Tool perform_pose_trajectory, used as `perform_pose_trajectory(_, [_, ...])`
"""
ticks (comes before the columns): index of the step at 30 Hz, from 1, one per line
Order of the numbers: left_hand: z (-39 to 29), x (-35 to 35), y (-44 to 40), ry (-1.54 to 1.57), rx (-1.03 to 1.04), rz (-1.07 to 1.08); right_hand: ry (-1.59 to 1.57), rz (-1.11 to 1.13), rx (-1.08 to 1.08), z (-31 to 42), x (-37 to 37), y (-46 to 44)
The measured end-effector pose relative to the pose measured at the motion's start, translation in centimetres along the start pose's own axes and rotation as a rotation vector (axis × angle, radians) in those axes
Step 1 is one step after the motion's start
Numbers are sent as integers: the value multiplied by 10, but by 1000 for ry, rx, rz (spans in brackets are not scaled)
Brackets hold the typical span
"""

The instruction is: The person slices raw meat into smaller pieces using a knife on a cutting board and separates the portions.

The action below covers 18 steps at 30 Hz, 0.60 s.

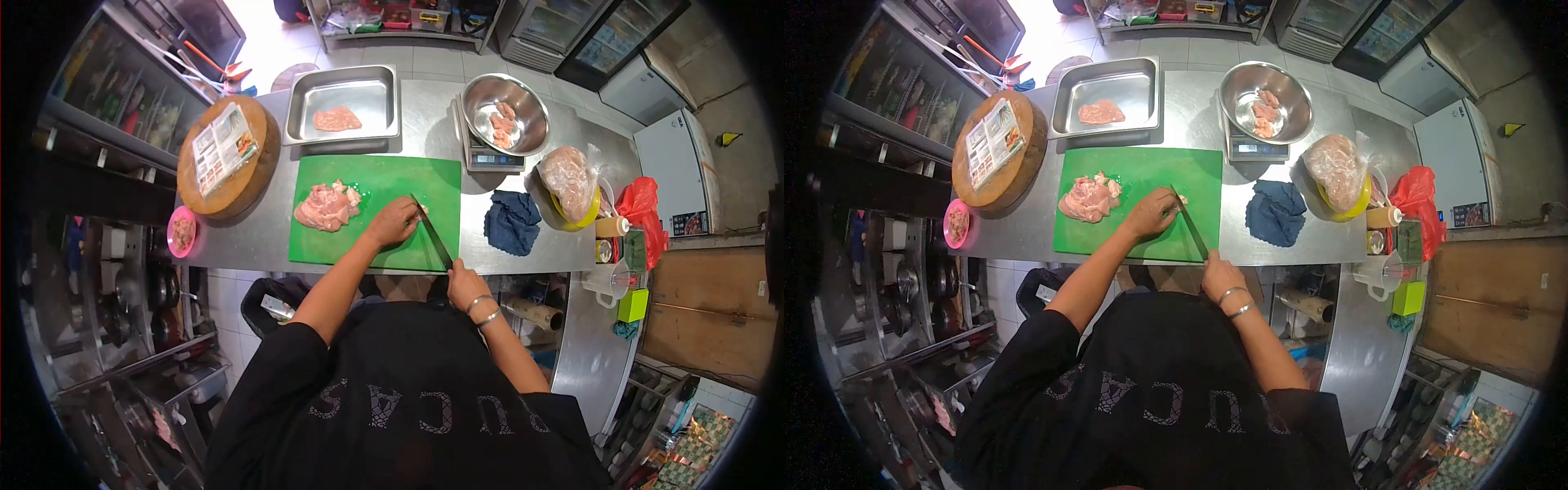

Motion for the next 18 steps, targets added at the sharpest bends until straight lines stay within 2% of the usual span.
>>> perform_pose_trajectory(5, [4,1,5,23,-7,-9,-90,-68,-12,2,44,-52])
perform_pose_trajectory(9, [-12,-14,12,53,5,-84,-88,-55,-34,9,18,-48])
perform_pose_trajectory(12, [-2,-23,19,77,-122,-205,-66,-88,41,9,-5,-23])
perform_pose_trajectory(14, [7,-18,20,47,-127,-79,-51,-114,-25,6,-6,-10])
perform_pose_trajectory(18, [5,-18,11,23,-147,7,-28,-45,-49,7,0,5])
Point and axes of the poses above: each hand's wrist, its own y-axis away from the middle knuckle, its own x-axis out of the palm, z = x × y, the point moved 6 cm from there along -y, towards the middle knuckle, and after that the axes turned 2 degrees about -z, right-handed, at the moved point
